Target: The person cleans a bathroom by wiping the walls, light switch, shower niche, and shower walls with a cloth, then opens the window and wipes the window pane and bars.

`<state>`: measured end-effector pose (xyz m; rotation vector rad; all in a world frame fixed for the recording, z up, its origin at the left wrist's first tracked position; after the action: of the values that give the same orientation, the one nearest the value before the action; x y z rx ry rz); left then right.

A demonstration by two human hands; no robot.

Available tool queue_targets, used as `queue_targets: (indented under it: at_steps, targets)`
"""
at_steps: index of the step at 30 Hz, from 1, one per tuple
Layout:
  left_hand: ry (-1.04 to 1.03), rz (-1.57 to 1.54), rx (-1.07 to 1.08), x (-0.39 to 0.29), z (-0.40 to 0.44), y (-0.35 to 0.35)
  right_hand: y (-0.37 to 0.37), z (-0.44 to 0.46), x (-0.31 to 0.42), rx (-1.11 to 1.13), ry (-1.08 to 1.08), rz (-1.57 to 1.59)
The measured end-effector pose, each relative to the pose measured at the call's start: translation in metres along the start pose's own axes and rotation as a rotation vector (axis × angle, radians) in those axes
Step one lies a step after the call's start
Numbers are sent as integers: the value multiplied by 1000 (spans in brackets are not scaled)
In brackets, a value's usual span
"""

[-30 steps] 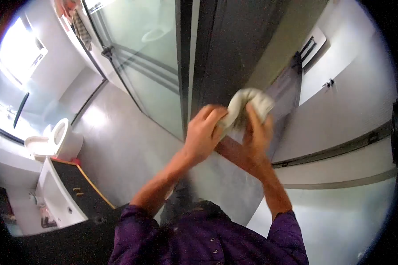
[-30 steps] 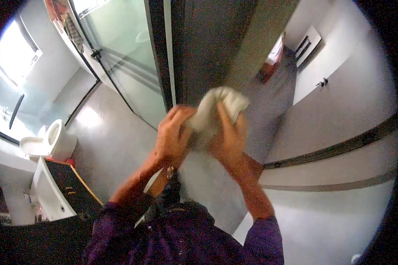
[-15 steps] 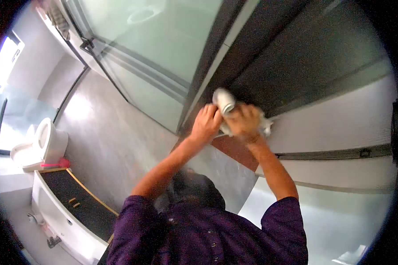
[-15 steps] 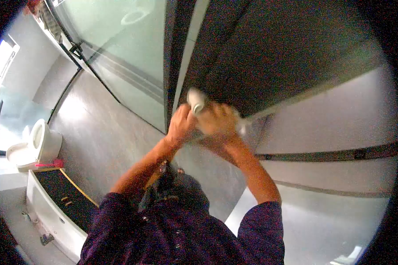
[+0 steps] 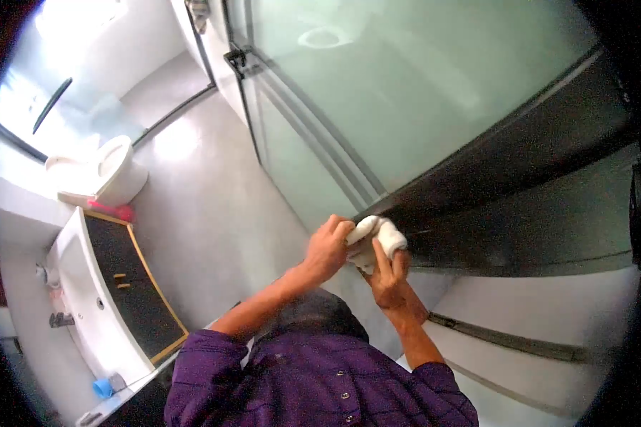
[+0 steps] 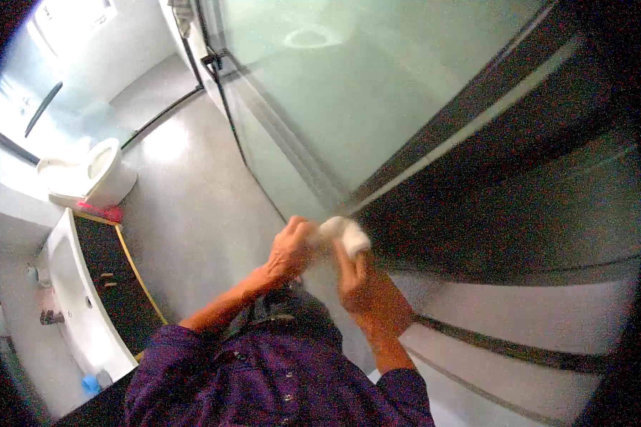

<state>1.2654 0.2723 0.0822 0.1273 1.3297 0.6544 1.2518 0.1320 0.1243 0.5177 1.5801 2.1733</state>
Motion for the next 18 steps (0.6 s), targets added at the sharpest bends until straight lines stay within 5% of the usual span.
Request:
queue_targets:
  at_steps: [6, 8, 18]
  targets:
    - [-399, -208, -518, -70, 33, 89, 83, 52, 31, -487, 46, 1]
    - [-327, -267, -582, -82, 57, 92, 82, 71, 24, -576, 7, -62]
    - [-423, -258, -414, -32, 179, 110, 29, 196, 18, -524, -59, -331]
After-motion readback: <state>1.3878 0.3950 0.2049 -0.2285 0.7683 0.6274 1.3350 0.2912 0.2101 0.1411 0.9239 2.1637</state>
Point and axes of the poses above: each hand's wrist, its own z-axis towards the middle knuckle, its own y-axis out of the back of the hand, x = y × z, the point moved 9 cm from there along z, towards the middle knuckle, and after that the axes turned 11 degrees about y, right-handed, at the moved point
